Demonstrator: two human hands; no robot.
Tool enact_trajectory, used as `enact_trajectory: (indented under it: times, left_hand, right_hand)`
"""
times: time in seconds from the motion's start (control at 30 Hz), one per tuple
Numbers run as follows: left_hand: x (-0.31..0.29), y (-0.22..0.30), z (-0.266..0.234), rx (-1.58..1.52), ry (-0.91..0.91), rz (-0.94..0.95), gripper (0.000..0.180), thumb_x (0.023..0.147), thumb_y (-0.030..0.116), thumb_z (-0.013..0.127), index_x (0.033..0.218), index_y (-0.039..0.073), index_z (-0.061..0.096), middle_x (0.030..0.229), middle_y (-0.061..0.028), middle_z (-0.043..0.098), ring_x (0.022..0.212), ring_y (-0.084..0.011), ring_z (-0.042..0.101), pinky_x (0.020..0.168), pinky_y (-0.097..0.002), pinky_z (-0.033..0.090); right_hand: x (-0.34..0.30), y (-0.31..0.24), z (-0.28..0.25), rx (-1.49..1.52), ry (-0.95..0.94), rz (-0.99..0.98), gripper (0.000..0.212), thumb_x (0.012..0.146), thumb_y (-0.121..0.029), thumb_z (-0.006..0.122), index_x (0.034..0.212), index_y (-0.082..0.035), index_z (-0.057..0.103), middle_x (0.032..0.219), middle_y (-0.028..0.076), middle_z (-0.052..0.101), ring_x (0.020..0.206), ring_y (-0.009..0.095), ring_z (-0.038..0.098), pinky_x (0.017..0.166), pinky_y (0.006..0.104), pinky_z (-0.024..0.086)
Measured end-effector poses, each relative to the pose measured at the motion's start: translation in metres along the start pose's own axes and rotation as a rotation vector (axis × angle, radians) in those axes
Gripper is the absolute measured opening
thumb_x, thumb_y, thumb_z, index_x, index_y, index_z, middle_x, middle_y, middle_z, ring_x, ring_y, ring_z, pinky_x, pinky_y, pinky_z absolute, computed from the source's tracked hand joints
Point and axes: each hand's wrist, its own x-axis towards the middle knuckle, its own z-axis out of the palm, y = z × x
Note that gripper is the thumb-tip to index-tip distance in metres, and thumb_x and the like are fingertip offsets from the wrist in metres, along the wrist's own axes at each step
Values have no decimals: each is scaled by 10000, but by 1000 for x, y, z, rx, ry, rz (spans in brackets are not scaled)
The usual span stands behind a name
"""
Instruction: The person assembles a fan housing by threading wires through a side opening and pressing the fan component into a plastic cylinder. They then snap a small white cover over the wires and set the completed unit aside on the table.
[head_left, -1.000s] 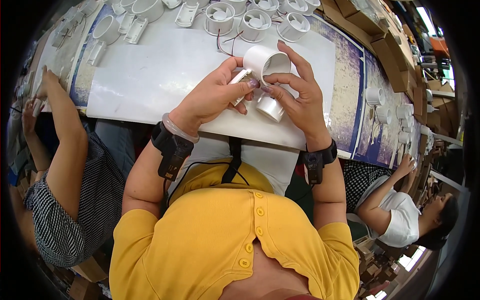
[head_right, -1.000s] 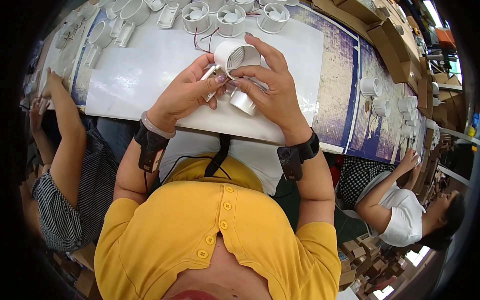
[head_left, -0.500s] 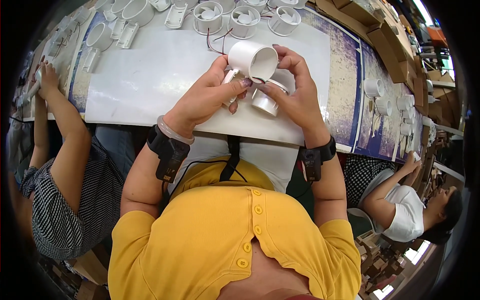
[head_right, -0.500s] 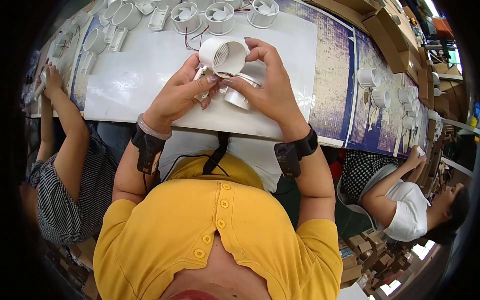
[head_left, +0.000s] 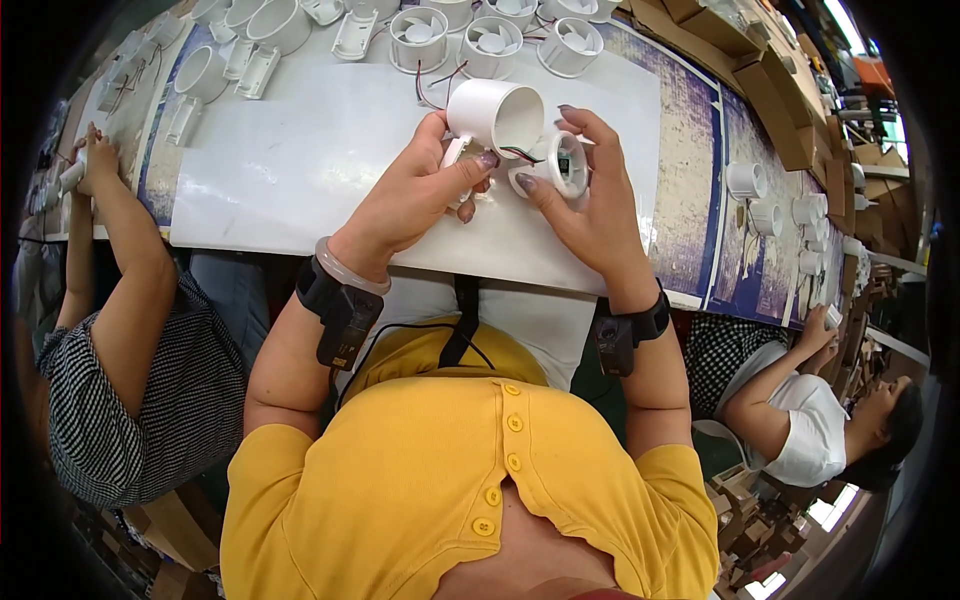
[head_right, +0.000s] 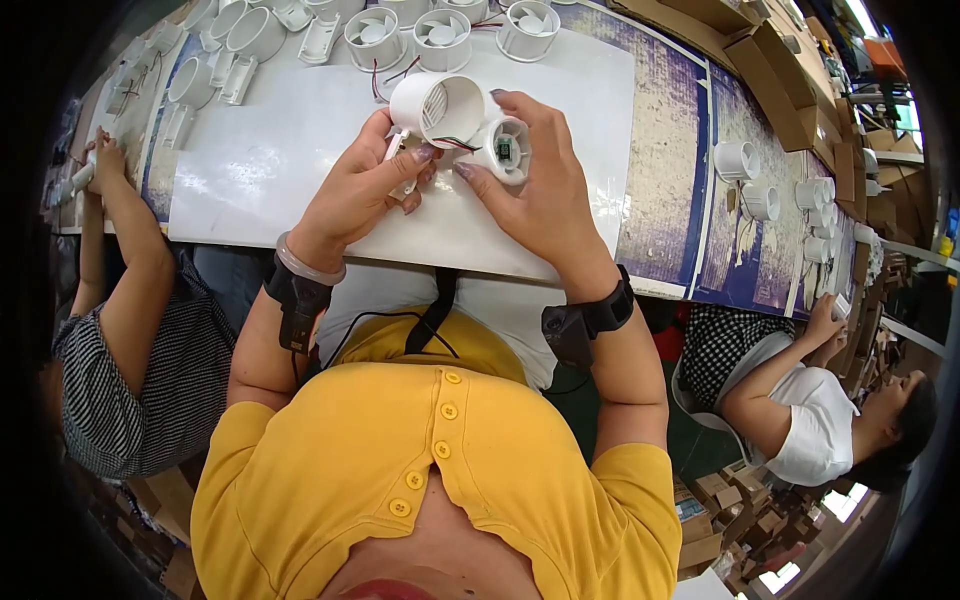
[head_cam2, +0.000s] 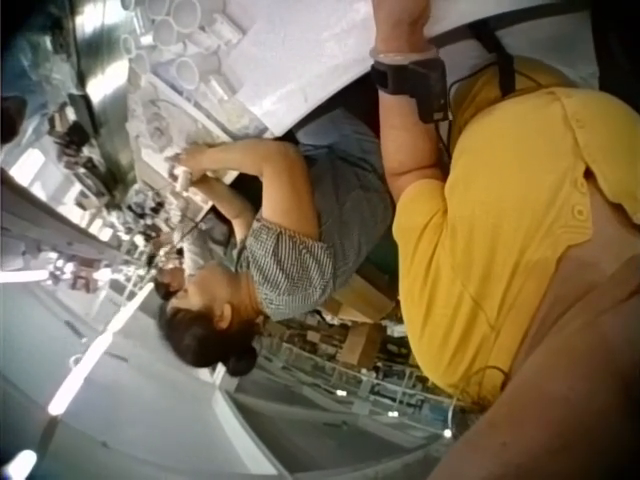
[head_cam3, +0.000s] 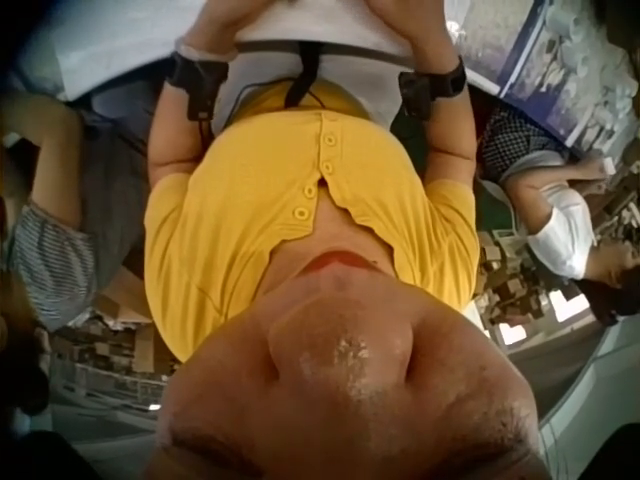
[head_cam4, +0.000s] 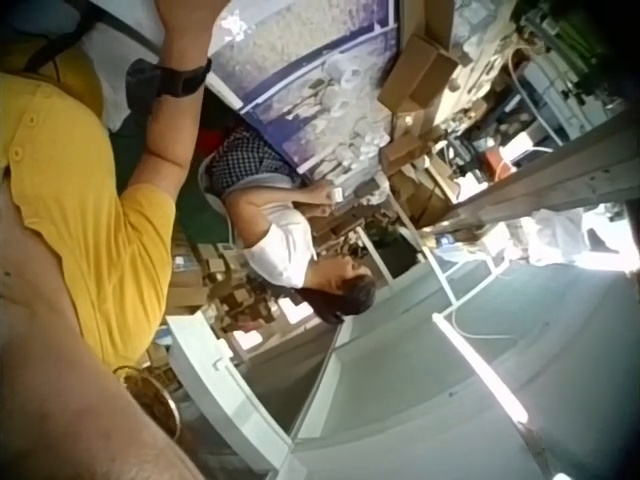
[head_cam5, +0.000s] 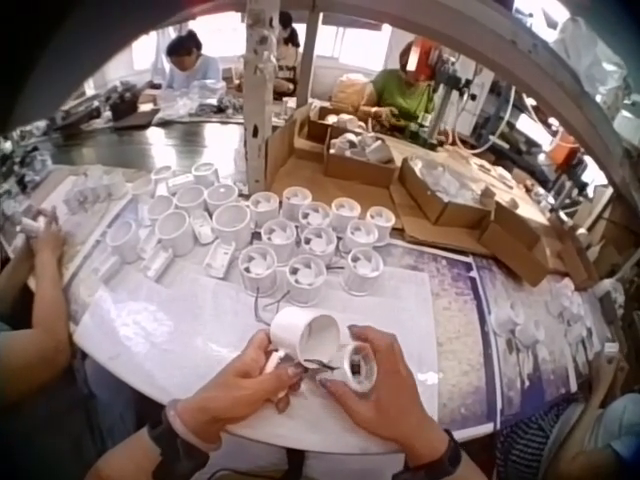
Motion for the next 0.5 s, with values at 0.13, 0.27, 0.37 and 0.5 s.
enact_trajectory:
  times: [0.13,0.27,0.37,0.5]
  left_hand:
    - [-1,2,2,17,33,-9,440,939,123,589,1268,14,318,1040,-69,544,847,-113,546,569,-244,476]
    - [0,1,5,64,44,-3,405,941,119,571,1242,11,322,1030,-73,541,838,-110,546,556,-244,480]
    - [-1,4,11,102,65,7,385,941,122,552,1229,7,323,1016,-74,539,835,-107,546,548,-245,484]
    - [-1,5,9,72,72,-11,382,933,124,539,1223,3,321,1008,-77,540,834,-107,549,537,-246,488]
  right_hand:
    - [0,-5,5,-234,122,-186,400,812,-124,723,1194,-153,609,1261,141,522,1110,290,551,915,361,460]
    - [2,-11,8,-357,152,-199,261,825,-120,703,1073,-200,686,1287,133,517,1090,295,551,883,360,473]
    - [1,-12,11,-414,166,-196,234,831,-128,697,1048,-214,698,1298,126,516,1068,292,551,867,362,477]
    - [1,-15,13,-479,160,-194,285,823,-125,696,1091,-221,680,1303,112,516,1042,289,544,854,370,478]
